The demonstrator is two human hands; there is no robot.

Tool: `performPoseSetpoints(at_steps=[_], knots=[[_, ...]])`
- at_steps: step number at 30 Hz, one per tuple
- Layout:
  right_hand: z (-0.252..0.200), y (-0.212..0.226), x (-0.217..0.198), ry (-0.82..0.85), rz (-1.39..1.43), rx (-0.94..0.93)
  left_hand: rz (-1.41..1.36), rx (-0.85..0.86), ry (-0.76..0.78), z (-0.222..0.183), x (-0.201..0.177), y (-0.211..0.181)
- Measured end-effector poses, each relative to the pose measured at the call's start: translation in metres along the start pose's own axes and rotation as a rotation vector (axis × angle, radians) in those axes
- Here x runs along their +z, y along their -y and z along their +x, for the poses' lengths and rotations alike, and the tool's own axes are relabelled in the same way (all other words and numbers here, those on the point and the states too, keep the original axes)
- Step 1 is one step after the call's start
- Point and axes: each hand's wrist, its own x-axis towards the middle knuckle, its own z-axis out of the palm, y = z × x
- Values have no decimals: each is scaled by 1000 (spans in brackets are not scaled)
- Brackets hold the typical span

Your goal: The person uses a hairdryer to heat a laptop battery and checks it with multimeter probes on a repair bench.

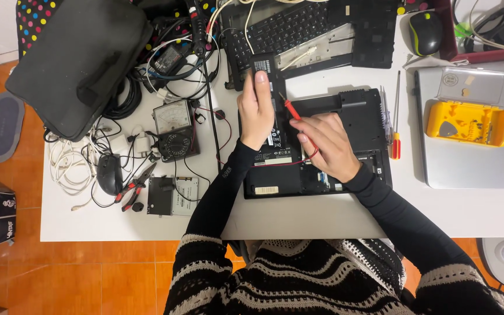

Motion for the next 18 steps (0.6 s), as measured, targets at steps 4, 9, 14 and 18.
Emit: performPoseSetpoints(at_steps=[4,9,14,18], knots=[[4,4,-1,55,-21,-51,2,-19,-69,6,-6,5],[6,7,0,97,17,-111,32,-51,-208,15,-16,9],[6,7,2,111,45,-144,26,-91,-259,19,-24,15],[6,6,2,110,60,-148,2,-30,-282,20,-26,15]])
